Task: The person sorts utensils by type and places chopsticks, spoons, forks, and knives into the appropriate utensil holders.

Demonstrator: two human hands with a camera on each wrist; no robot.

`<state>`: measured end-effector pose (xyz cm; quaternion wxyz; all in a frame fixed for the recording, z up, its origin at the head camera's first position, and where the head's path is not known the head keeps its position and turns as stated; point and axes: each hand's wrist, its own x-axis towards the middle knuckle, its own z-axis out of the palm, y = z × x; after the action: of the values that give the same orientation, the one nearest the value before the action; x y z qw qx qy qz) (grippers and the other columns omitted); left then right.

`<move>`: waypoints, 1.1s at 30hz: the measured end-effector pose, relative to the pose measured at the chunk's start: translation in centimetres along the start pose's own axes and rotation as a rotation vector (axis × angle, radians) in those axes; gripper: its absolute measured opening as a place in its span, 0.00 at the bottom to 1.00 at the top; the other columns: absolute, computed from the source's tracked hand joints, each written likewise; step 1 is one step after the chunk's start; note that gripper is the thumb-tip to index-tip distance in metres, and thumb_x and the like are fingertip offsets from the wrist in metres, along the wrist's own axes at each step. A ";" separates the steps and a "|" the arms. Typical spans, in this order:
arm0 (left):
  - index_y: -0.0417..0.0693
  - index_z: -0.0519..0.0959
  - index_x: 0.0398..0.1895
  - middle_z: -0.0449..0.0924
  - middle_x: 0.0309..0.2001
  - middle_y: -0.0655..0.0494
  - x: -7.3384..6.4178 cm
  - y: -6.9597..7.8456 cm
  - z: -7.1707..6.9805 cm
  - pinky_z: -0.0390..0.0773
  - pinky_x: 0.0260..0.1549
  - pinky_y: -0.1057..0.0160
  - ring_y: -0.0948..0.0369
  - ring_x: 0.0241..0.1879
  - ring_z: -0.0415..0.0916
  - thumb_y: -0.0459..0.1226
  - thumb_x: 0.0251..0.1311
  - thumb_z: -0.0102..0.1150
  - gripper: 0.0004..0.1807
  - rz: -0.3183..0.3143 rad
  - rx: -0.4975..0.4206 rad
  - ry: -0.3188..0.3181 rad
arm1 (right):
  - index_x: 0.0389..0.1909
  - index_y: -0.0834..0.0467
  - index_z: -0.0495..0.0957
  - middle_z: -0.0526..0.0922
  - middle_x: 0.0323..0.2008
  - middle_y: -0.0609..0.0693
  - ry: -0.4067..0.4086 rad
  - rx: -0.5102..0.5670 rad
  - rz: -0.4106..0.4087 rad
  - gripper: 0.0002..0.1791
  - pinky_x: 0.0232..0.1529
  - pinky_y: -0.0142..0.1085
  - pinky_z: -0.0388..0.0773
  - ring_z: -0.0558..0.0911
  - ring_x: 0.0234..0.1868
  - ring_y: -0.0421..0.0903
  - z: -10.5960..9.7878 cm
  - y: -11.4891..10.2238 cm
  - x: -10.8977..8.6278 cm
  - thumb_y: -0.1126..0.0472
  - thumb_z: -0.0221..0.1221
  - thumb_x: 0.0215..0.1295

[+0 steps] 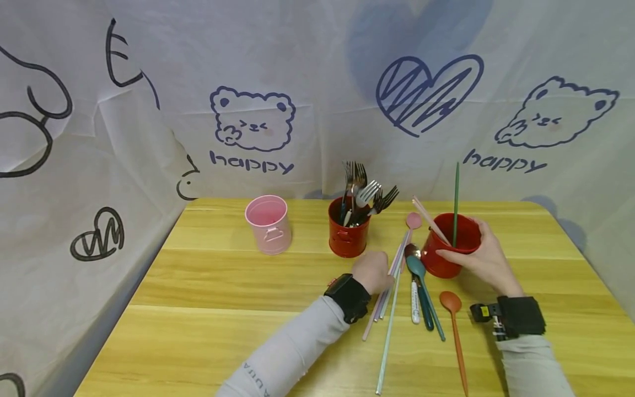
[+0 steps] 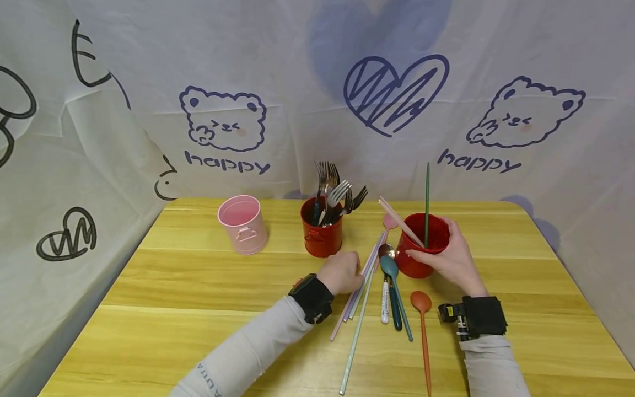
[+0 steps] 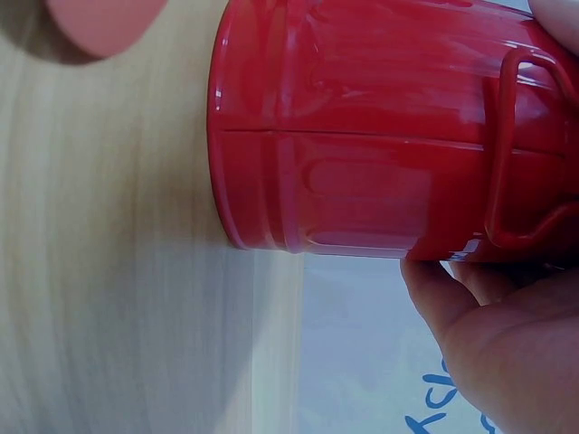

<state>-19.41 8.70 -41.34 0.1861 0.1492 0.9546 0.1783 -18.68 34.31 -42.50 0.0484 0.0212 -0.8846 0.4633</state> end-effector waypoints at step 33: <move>0.50 0.80 0.25 0.79 0.27 0.58 0.2 1.1 1.0 0.74 0.24 0.64 0.61 0.26 0.74 0.43 0.56 0.71 0.10 -0.084 0.156 0.017 | 0.73 0.64 0.54 0.68 0.67 0.64 -0.004 0.008 -0.007 0.49 0.46 0.20 0.70 0.68 0.61 0.56 -0.1 -0.3 -0.2 0.56 0.72 0.58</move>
<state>-18.90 10.08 -41.83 0.1730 0.1214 0.9726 0.0969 -18.49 34.21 -42.25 0.0480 0.0256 -0.8828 0.4665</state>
